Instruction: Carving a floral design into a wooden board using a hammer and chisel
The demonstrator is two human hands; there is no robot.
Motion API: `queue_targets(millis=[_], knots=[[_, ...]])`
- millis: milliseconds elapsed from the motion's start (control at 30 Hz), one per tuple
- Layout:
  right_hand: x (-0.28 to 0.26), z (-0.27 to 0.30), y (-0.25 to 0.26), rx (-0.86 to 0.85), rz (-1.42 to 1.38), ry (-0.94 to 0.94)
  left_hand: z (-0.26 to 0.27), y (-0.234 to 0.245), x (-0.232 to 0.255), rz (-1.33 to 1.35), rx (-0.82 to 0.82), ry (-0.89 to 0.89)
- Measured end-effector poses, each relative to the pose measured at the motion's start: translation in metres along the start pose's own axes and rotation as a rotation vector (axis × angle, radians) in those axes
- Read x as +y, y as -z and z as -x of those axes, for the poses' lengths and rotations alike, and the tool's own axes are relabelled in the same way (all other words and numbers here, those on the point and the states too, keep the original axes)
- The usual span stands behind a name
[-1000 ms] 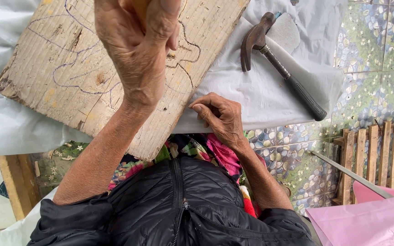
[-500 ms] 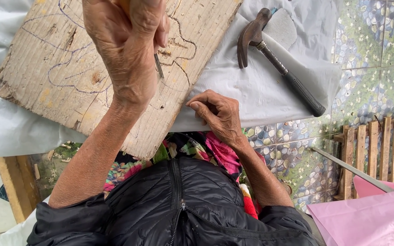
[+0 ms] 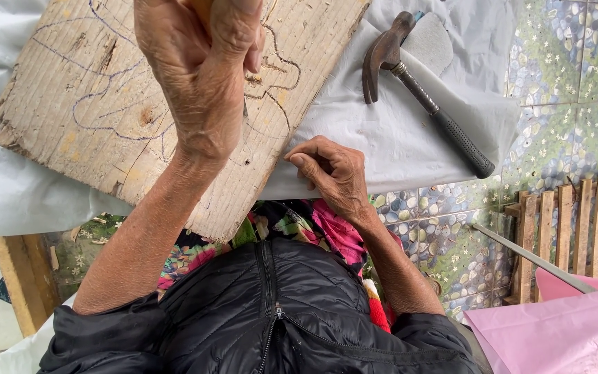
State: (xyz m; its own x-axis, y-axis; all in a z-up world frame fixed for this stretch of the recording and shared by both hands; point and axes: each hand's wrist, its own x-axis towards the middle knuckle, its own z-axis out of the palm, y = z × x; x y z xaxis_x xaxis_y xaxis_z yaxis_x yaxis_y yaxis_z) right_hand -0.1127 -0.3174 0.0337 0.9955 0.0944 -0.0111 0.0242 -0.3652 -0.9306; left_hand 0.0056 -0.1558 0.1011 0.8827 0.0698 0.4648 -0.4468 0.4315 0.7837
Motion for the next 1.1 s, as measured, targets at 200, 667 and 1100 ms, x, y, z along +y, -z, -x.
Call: queue_targets(millis=[200, 667, 1100], knots=[[-0.001, 0.0, 0.002, -0.003, 0.002, 0.0, 0.002, -0.005, 0.005, -0.058, -0.008, 0.012], [0.006, 0.001, 0.067, 0.318, 0.082, 0.056, -0.003, 0.001, 0.006, -0.102, -0.208, 0.064], [0.043, -0.002, 0.093, 0.411, 0.301, 0.137, -0.018, -0.017, -0.022, -0.062, -0.36, 0.235]])
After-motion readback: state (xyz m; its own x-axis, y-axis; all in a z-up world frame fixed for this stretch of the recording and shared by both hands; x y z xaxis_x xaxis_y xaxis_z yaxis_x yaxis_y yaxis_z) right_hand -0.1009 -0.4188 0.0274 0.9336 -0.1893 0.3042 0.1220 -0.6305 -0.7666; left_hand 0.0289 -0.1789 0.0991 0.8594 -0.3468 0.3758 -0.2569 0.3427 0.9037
